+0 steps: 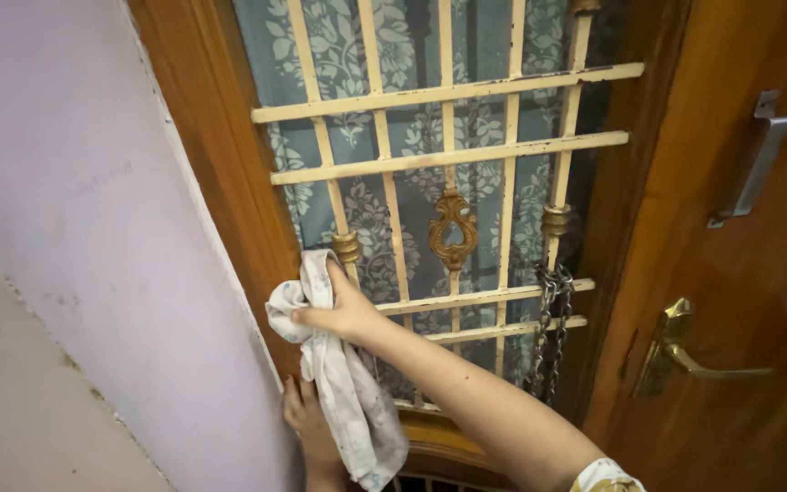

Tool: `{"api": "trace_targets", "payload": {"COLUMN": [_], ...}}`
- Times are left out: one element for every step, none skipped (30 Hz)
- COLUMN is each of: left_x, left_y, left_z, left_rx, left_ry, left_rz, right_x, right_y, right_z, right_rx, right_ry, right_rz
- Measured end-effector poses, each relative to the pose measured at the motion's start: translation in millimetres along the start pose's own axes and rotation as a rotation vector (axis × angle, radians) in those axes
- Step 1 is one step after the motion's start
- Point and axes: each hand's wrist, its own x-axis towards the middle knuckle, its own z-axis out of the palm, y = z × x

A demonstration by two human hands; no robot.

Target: The person wipes the metal bars of a decorative door grille with a cloth. They systematically clean the horizontal and vertical bars, moving from the center outward and then back to the center, ensuring all visible surfaces are wiped.

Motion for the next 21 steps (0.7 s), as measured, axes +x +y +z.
{"api": "trace_targets", "payload": {"left_x": [3,8,21,35,53,73,97,122,152,181,206,228,241,249,255,260,260,258,259,260,262], "left_y": [10,21,30,42,56,71,86,100,114,129,143,154,162,166,167,168,167,165,163,162,160], "left_z": [-10,-21,-36,-49,-63,-77,-91,-109,-124,-132,-135,-136,-135,-134,-132,-128,-125,-121,-118,-115,-113], "left_rx": [-0.033,-0.063,-0.084,-0.108,-0.09,-0.076,-0.062,0.035,0.131,0.212,0.292,0.377,0.463,0.494,0.526,0.554,0.544,0.527,0.51,0.524,0.537], "left_ry": [0.024,0.065,0.143,0.234,0.385,0.507,0.629,0.585,0.54,0.462,0.383,0.381,0.379,0.369,0.36,0.354,0.377,0.405,0.433,0.437,0.441], "left_rz": [-0.006,-0.009,0.011,0.028,0.11,0.177,0.245,0.269,0.291,0.237,0.183,0.226,0.269,0.243,0.216,0.194,0.19,0.183,0.177,0.174,0.171], "right_x": [0,-1,-3,-5,-6,-7,-9,-9,-8,-8,-7,-7,-6,-5,-5,-4,-4,-4,-5,-6,-4], "right_y": [2,3,5,6,7,9,10,10,10,10,10,10,11,12,12,12,12,11,11,11,12], "right_z": [0,-1,-1,-2,-4,-4,-6,-5,-8,-10,-12,-11,-11,-11,-10,-10,-9,-10,-9,-10,-11], "right_rx": [0.008,0.013,-0.013,-0.046,-0.079,-0.082,-0.085,-0.081,-0.144,-0.203,-0.262,-0.31,-0.358,-0.407,-0.417,-0.431,-0.445,-0.433,-0.421,-0.41,-0.401], "right_ry": [-0.014,-0.023,-0.047,-0.074,-0.102,-0.117,-0.131,-0.147,-0.146,-0.145,-0.144,-0.14,-0.135,-0.124,-0.122,-0.115,-0.109,-0.1,-0.092,-0.091,-0.093], "right_rz": [0.017,0.036,0.042,0.05,0.058,0.07,0.081,0.088,0.052,0.017,-0.019,-0.052,-0.085,-0.121,-0.134,-0.149,-0.165,-0.176,-0.187,-0.195,-0.158]}}
